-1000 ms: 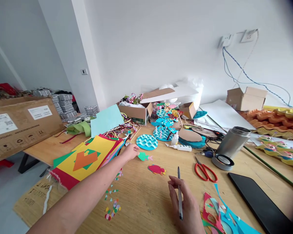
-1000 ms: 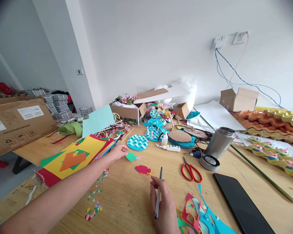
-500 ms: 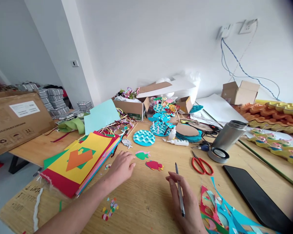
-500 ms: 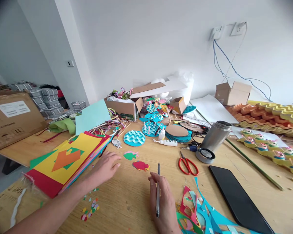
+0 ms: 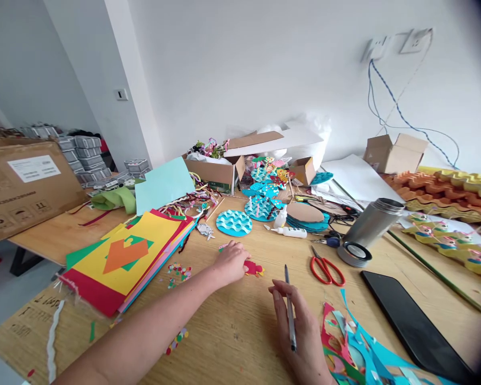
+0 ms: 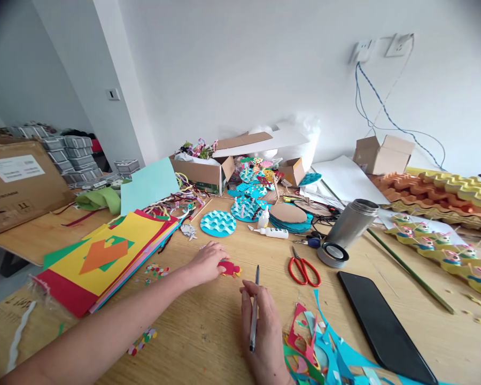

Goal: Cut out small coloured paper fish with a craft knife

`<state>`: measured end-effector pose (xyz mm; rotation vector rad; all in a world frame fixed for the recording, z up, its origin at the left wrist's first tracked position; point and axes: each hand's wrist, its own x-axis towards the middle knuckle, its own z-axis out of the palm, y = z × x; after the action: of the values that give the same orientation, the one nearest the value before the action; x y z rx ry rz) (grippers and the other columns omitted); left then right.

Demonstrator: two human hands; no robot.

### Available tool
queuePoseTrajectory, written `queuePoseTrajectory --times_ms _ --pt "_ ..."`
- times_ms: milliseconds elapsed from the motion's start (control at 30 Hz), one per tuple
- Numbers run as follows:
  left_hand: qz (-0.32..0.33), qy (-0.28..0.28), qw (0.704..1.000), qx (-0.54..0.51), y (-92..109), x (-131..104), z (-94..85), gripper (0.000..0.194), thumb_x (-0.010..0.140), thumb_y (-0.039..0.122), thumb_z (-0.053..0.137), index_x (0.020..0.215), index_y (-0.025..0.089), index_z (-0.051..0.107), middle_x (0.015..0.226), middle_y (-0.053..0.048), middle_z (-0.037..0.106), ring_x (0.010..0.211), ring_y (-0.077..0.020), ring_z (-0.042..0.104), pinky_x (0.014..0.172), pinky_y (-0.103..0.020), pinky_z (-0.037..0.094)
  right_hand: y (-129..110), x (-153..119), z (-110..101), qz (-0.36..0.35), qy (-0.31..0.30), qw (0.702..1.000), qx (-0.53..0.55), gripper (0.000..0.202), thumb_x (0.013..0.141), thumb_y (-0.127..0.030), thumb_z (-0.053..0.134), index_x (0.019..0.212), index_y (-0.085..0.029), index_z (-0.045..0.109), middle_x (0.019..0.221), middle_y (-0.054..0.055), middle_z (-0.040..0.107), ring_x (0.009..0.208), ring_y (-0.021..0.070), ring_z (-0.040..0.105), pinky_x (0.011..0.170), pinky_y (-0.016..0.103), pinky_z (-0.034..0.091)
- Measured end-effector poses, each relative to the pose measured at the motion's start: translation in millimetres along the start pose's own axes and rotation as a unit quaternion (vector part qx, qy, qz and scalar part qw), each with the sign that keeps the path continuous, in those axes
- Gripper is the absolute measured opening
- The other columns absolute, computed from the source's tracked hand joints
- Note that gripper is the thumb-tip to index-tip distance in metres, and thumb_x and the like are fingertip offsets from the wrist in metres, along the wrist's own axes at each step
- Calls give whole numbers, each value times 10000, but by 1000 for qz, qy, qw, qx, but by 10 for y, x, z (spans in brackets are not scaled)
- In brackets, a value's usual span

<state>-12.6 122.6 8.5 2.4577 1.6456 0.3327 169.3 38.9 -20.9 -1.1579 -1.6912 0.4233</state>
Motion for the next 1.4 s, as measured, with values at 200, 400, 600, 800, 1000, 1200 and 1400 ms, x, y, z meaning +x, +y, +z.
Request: queuePoseTrajectory --times_ms 200,400,600,800,1000,1200,1400 --pt "-2 -28 1000 4 -14 63 25 295 949 344 594 1195 181 580 1231 -94 572 1047 -241 595 881 -452 512 -3 -10 2 -10 2 1000 2 134 964 -261 478 1027 -215 587 890 56 679 819 190 677 731 289 524" --pt "3 -24 1000 -17 2 26 -17 294 947 341 598 1193 179 582 1236 -94 571 1060 -245 591 891 -459 507 -2 -2 -2 -15 -1 1000 -2 138 963 -262 484 1038 -207 585 891 69 685 817 195 680 730 295 535" --pt "-16 -28 997 -65 10 25 -10 293 950 336 595 1197 181 580 1239 -94 570 1059 -245 591 891 -458 508 -60 29 -35 -26 -3 1000 -15 132 955 -248 484 1006 -198 595 860 65 694 789 193 692 699 279 540" --pt "-36 -97 982 -155 -110 108 -59 302 949 342 597 1196 169 576 1196 -88 587 995 -229 615 834 -426 535 -62 28 -37 -33 -3 999 -12 138 954 -248 486 1018 -199 597 861 65 698 796 192 696 705 280 539" --pt "-29 -164 957 -237 -220 30 -242 308 949 341 599 1198 163 571 1179 -87 592 979 -226 621 819 -420 541 -19 -6 -31 35 28 999 11 158 955 -304 486 1038 -210 582 884 75 701 824 204 694 729 313 538" --pt "-40 -140 954 -261 127 -226 -297 220 913 295 648 1072 145 622 1084 -64 631 941 -218 631 807 -404 541 11 6 -39 79 59 995 28 195 933 -356 504 1018 -201 586 895 96 710 833 236 703 735 361 546" --pt "11 34 941 -337 659 -1078 -905 97 934 288 576 957 251 662 949 -22 687 933 -205 637 840 -341 523 -19 16 -29 87 66 993 42 183 939 -336 491 1032 -203 577 890 80 695 825 221 695 728 343 542"
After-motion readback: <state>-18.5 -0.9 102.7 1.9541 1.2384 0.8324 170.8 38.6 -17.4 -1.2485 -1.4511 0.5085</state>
